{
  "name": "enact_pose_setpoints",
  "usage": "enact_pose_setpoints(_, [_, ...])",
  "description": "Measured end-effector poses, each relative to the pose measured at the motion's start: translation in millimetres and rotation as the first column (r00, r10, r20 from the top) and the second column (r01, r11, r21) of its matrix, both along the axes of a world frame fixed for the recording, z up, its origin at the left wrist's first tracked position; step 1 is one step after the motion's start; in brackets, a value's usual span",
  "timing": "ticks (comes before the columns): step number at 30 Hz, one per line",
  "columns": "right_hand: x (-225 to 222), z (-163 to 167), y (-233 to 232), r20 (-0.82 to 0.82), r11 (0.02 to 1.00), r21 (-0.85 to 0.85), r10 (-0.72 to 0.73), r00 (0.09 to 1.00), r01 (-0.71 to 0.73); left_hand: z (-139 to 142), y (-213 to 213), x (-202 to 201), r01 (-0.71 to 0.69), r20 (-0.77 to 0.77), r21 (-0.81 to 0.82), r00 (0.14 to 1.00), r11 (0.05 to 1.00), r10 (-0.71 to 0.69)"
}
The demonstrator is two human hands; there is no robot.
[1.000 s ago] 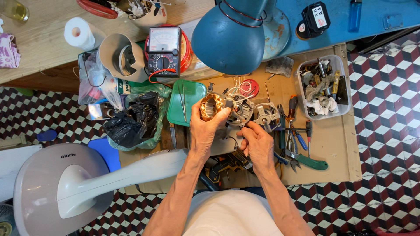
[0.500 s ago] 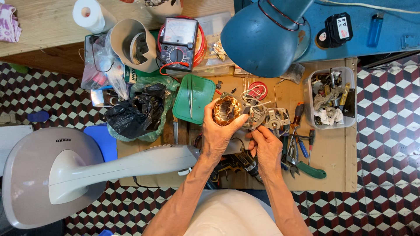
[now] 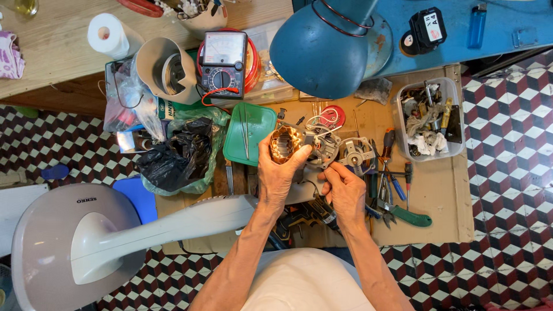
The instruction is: The person disassembles a fan motor, manipulates internal wiring and components, and reassembles the motor onto the fan stand. They use pliers to cut wires and handle the motor housing and stand by hand.
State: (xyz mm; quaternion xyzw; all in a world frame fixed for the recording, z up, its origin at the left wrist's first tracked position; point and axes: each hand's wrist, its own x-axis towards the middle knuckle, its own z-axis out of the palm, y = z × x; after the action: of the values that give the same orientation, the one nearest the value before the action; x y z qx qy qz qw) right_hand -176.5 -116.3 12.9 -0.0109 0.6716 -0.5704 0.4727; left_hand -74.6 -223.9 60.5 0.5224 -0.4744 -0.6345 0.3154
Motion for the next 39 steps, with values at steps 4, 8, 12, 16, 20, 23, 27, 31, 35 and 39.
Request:
enact_pose_setpoints(4, [-2,-3,4,-0.031,0.999,0.016,0.043,0.999,-0.042,-6,1,0,-0.004,-0.037,0.023,0.999,1.0,0.005])
enact_pose_setpoints(8, [-6,-6,11,-0.056,0.997,0.007,0.083,0.995,-0.083,-14,3,2,-0.01,-0.061,0.033,0.998,0.999,0.012])
enact_pose_setpoints(12, [-6,-7,26,-0.125,0.999,-0.019,0.046,0.991,-0.048,-19,5,4,0.006,-0.079,0.063,0.997,0.998,-0.001])
enact_pose_setpoints(16, [-5,-6,42,-0.186,1.0,0.011,-0.006,0.983,0.008,-20,9,4,0.001,-0.069,0.061,0.998,0.998,0.003])
enact_pose_setpoints(20, [-2,-2,41,-0.138,0.999,-0.015,-0.035,0.99,0.033,-19,14,1,0.003,-0.095,0.045,0.995,0.999,0.001])
enact_pose_setpoints(23, [5,5,38,-0.197,0.998,-0.038,-0.052,0.979,0.046,-18,17,1,0.002,-0.083,0.054,0.997,0.999,0.003])
enact_pose_setpoints(27, [10,16,33,-0.428,0.997,-0.073,-0.049,0.902,0.019,-18,20,0,-0.002,-0.093,0.074,0.996,0.997,0.009])
enact_pose_setpoints(31, [5,18,22,-0.754,0.995,-0.032,0.037,0.656,-0.092,-19,23,-1,-0.003,-0.093,0.067,0.996,0.998,0.009])
enact_pose_setpoints(35, [2,17,15,-0.688,0.989,0.11,0.147,0.711,-0.097,-20,24,0,0.008,-0.092,0.065,0.996,0.998,-0.002])
enact_pose_setpoints(39, [0,18,13,-0.587,0.975,0.19,0.204,0.783,-0.112,-21,23,1,0.009,-0.115,0.075,0.993,0.997,0.0])
